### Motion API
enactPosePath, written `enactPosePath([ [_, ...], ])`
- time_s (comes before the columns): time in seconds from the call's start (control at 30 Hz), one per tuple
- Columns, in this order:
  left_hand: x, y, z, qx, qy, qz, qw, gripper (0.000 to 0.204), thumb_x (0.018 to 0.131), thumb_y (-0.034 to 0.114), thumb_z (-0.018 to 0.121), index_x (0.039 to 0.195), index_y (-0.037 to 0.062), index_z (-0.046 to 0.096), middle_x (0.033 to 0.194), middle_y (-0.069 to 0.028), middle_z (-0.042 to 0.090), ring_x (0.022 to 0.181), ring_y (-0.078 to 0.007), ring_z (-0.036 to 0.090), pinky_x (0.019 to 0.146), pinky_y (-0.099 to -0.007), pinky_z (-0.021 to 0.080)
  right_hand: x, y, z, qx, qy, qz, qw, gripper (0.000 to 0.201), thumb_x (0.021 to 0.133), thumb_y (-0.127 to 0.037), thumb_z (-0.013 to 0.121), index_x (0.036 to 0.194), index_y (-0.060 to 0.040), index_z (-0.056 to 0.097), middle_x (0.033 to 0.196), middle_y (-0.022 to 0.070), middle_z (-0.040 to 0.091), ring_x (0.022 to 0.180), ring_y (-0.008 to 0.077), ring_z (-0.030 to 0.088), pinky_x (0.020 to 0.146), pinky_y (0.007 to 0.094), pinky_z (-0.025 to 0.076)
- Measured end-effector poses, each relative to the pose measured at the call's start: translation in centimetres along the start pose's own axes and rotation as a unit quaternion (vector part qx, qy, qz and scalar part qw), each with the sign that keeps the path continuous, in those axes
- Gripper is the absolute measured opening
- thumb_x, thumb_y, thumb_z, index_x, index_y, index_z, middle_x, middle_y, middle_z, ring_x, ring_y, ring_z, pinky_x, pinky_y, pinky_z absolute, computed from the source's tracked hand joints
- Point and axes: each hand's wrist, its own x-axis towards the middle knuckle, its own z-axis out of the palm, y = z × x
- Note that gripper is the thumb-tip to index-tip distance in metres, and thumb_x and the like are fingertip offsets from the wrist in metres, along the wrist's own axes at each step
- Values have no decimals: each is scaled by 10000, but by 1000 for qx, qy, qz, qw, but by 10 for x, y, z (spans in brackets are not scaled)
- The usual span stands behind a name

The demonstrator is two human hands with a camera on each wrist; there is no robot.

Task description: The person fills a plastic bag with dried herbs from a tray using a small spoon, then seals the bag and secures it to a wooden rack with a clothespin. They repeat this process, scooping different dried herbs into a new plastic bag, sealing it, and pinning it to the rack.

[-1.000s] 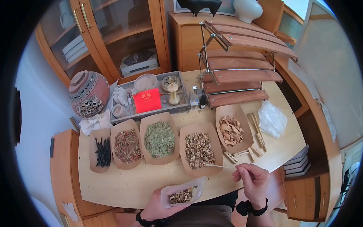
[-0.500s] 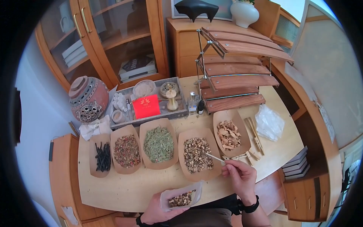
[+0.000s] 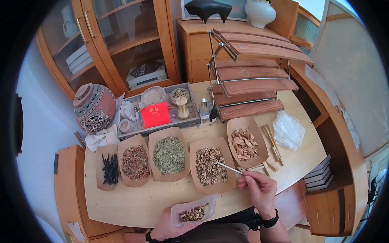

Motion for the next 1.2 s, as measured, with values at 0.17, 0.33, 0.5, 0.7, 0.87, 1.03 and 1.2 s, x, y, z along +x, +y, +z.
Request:
enactPosePath([
  [0.17, 0, 1, 0, -5, -3, -7, 1000, 565, 843, 210, 908, 1356, 72, 716, 1112, -99, 770, 967, -209, 759, 878, -330, 584, -1, -1, -2, 5, -2, -7, 1000, 178, 1049, 22, 635, 1181, 83, 737, 950, 164, 787, 798, 191, 759, 760, 301, 630],
  [0.33, 0, 1, -1, -17, -10, -19, 1000, 566, 844, 213, 908, 1360, 80, 718, 1109, -101, 771, 968, -210, 758, 876, -330, 582, -3, -3, -4, 15, 4, -6, 1000, 177, 1049, 6, 647, 1180, 82, 738, 951, 162, 783, 794, 193, 756, 754, 304, 627],
  [0.5, 2, 2, -2, -11, -17, -22, 1000, 565, 837, 210, 911, 1354, 82, 723, 1101, -106, 775, 957, -211, 760, 872, -331, 582, -4, -6, -3, 13, 11, -13, 1000, 172, 1046, -24, 667, 1163, 79, 740, 908, 159, 774, 754, 201, 741, 723, 313, 621],
  [0.7, 10, -12, 8, -35, -62, -8, 997, 562, 822, 208, 917, 1326, 38, 735, 1136, -122, 791, 1001, -206, 768, 911, -330, 583, -6, -18, -5, 17, 1, -21, 1000, 191, 1045, 42, 626, 1194, 79, 739, 958, 138, 781, 809, 167, 741, 767, 292, 617],
  [0.87, -4, -16, 6, -78, 11, -24, 997, 496, 868, 76, 831, 1336, -17, 697, 1132, -154, 786, 1028, -196, 758, 905, -339, 591, -2, -18, -2, 37, -12, -33, 999, 203, 1042, 68, 611, 1202, 83, 737, 988, 149, 778, 825, 167, 742, 781, 286, 619],
  [1.03, 3, 5, 2, -49, 21, -17, 998, 442, 876, 95, 836, 1288, -15, 722, 1125, -133, 791, 1001, -177, 746, 894, -339, 586, 0, -14, -3, 36, -13, -43, 998, 203, 1044, 64, 609, 1203, 83, 735, 979, 151, 775, 831, 169, 744, 765, 287, 621],
  [1.2, 3, -11, 2, 5, -25, -44, 999, 585, 846, 245, 902, 1372, 87, 700, 1161, -144, 760, 1037, -293, 755, 903, -371, 589, 1, -17, -6, 39, -7, -36, 999, 191, 1035, 77, 606, 1176, 88, 734, 974, 163, 773, 818, 186, 742, 753, 293, 617],
])
